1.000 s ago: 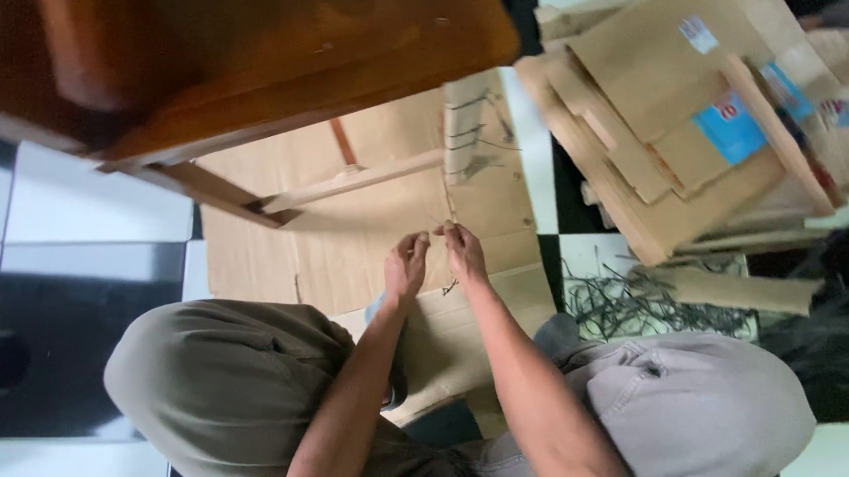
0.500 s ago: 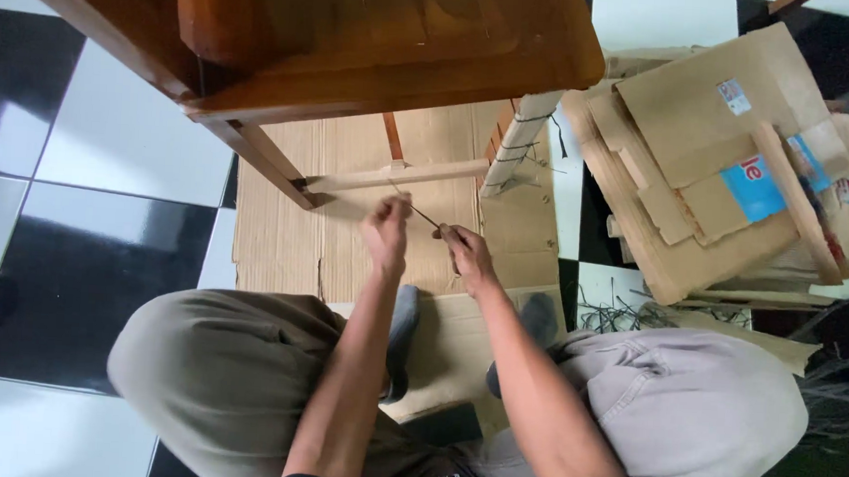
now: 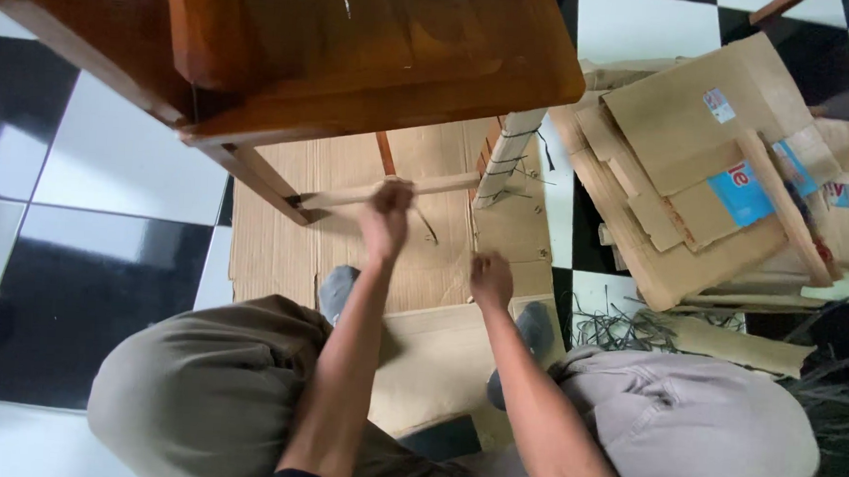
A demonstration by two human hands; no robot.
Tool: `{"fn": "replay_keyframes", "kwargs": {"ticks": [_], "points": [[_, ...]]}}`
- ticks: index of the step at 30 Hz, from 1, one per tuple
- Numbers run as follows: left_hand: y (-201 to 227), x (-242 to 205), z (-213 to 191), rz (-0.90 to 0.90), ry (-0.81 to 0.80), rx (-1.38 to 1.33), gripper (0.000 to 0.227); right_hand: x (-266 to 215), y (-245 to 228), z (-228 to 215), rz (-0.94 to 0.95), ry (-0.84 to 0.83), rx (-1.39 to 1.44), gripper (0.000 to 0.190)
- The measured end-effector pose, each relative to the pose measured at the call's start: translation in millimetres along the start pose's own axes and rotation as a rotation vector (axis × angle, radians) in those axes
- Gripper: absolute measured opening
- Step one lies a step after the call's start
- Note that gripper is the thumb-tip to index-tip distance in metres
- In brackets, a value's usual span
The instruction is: Wrapping the legs of a wooden chair with protective paper and securing it with string.
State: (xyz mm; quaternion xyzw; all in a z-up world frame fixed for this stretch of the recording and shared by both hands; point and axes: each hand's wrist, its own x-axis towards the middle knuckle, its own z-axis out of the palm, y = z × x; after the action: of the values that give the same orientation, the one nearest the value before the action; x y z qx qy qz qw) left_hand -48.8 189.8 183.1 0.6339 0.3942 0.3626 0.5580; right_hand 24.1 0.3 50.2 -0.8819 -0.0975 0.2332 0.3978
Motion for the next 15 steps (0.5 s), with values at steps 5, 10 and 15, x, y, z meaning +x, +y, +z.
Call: {"fn": "replay_keyframes", "kwargs": {"ticks": [5, 10, 15], "points": [[-29.8, -27.1, 23.6, 0.105, -0.342, 0.326, 0.006, -15.5, -72.6, -10.7, -0.065, 0.020, 0.278, 0.044], [-39.7, -25.1, 28.2, -0.002, -0.341, 0.461, 0.006, -22.5, -89.1, -9.6, 0.071, -0.069, 0.536, 0.037], [-34.3, 1.0, 40.1, 0.110, -0.364, 0.544, 0.008, 3.7, -51.7, 19.5, 0.100, 0.030, 0.650, 0.029]]}}
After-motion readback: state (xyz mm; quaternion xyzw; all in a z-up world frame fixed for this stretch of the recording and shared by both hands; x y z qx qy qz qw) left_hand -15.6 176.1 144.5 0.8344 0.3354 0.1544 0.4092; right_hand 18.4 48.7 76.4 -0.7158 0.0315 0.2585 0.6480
